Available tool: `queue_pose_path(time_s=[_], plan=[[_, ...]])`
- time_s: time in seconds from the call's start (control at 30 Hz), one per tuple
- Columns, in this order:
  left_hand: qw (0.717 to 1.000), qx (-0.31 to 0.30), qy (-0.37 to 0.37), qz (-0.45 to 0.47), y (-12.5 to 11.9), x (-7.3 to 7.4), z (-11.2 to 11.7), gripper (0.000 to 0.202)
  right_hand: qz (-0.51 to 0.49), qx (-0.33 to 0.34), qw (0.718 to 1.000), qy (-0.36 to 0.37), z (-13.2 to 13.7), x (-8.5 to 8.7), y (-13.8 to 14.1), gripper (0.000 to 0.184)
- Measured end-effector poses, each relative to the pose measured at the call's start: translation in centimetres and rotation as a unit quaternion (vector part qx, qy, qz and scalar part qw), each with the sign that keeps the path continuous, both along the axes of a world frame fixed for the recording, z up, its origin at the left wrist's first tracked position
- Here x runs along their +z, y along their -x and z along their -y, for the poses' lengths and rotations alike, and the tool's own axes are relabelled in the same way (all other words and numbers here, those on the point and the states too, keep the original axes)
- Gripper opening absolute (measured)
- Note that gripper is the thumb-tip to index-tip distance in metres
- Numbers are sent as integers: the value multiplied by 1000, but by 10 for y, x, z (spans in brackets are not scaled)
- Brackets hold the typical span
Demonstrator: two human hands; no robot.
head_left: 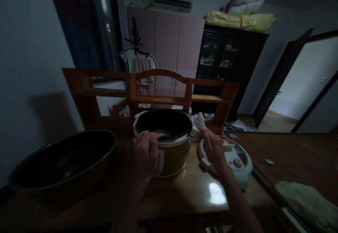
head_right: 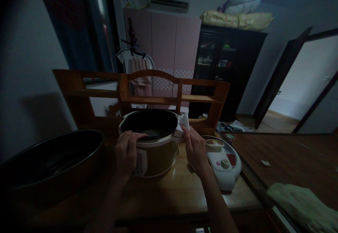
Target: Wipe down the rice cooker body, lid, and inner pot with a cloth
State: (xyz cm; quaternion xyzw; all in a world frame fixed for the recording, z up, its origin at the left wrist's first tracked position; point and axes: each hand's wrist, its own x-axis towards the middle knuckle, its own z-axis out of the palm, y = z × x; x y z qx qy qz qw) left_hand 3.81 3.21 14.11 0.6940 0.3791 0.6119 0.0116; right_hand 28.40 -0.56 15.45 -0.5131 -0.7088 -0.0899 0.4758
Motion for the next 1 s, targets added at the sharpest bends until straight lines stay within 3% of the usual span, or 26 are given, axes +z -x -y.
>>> queue_pose_path(time_s=[0.47,0.67,0.8,0.87,1.0], plan=[[1000,6,-12,12,-2,-1,-2,48,12,11,1000,-24,15,-3,2,43],[1000,-2,-14,5,-1,-1,-1,45,-102,-6,993,-58,24,-33,9,43],[1000,-1,-13,1,0,-1,-1,46,-219,-54,973,-52,25,-49,11,45],[1000,-2,-13,-3,0,-1,-2,46,-258,-66,963,-47,21,-45,7,45],[1000,-3,-21,-3,0,-2,-4,46,-250,-63,965,-42,5,-18,-6,44]])
